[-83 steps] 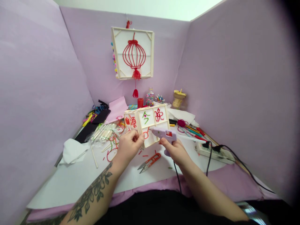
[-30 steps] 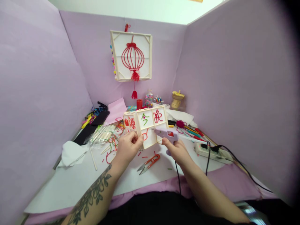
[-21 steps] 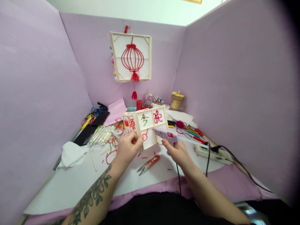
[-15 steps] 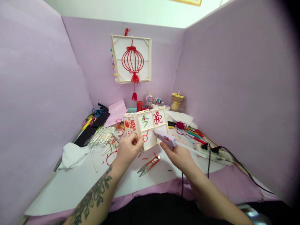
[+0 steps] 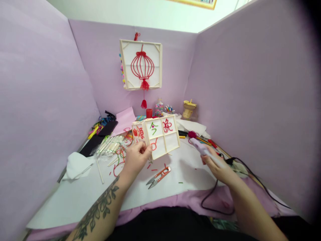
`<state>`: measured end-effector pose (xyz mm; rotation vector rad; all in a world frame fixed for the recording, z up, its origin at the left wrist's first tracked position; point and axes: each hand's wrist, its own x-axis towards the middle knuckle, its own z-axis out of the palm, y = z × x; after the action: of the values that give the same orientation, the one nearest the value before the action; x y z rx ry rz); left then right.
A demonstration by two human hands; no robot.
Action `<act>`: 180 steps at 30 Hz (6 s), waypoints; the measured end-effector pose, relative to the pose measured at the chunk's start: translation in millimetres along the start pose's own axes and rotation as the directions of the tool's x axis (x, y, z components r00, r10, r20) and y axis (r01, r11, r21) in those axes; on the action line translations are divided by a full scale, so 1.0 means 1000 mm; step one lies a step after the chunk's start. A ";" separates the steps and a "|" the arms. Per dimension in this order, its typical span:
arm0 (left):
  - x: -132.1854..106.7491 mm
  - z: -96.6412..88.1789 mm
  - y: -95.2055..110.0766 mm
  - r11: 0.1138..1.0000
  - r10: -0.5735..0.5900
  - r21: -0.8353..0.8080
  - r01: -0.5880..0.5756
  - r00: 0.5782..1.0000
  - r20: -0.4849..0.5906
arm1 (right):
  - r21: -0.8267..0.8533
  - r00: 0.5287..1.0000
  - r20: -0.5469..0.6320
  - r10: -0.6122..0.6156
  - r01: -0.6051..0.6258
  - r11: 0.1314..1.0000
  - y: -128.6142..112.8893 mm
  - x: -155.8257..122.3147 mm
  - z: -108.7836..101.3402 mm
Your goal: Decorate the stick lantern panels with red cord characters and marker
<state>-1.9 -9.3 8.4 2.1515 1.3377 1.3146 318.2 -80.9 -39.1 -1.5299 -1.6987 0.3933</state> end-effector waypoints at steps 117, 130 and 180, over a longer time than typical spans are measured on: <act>-0.001 0.000 -0.001 1.000 0.023 -0.016 -0.023 1.000 0.003 | -0.151 0.697 -0.379 -0.609 0.603 0.784 -0.105 0.041 0.103; -0.002 0.000 0.001 1.000 0.014 0.001 -0.014 1.000 0.010 | -0.139 0.702 -0.429 -0.568 0.570 0.810 -0.102 0.040 0.103; -0.001 0.000 -0.004 0.999 0.025 0.034 -0.025 1.000 0.003 | -0.093 0.758 -0.373 -0.536 0.544 0.834 -0.094 0.035 0.102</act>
<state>-4.6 -8.7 5.6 2.1983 1.3458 1.3075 181.1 -40.9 -26.5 -0.9436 -1.7075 -0.1907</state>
